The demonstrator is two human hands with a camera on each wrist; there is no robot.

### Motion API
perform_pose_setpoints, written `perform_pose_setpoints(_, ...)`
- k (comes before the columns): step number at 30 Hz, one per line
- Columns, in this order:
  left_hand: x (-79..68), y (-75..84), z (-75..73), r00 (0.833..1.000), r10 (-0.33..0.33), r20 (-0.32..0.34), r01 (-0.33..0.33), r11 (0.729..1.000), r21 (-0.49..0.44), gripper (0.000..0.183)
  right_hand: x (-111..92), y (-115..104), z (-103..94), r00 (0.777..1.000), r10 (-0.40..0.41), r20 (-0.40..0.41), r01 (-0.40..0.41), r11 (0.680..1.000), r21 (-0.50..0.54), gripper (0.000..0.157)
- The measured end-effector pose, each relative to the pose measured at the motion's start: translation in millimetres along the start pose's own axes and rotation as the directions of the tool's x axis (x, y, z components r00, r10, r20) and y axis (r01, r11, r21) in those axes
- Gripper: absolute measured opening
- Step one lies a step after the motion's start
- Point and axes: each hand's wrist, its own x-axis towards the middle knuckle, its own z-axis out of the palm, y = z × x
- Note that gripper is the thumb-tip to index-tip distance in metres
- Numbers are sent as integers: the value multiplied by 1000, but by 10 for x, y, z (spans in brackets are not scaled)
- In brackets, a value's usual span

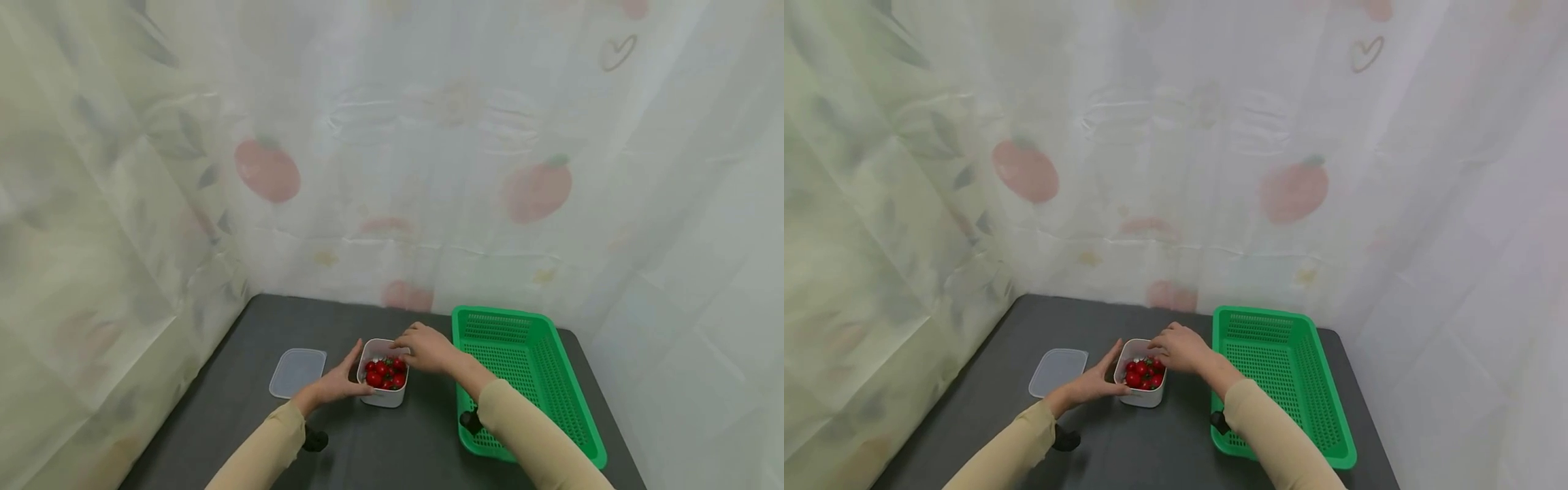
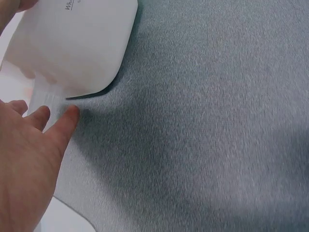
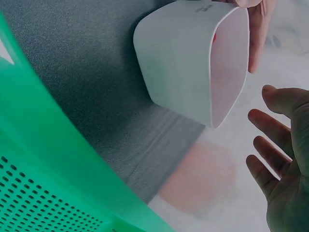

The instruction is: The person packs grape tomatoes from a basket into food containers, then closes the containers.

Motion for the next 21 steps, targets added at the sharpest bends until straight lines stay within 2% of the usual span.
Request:
perform_pose_setpoints(6,-124,-27,-101,998,39,-48,-38,999,11,96,-17,-48,-26,998,-45,-39,45,999,-4,30)
perform_pose_setpoints(11,-283,-103,-303,988,85,-126,-82,996,27,75,45,-176,-38,994,-91,-63,90,996,-10,32)
perform_pose_setpoints(15,-439,-178,-497,971,95,-219,-83,995,63,65,96,-360,-47,993,-107,-52,106,994,-22,36)
perform_pose_setpoints(21,-671,-334,-744,932,74,-354,-34,992,120,57,185,-683,-18,983,-174,-59,174,985,-11,39)
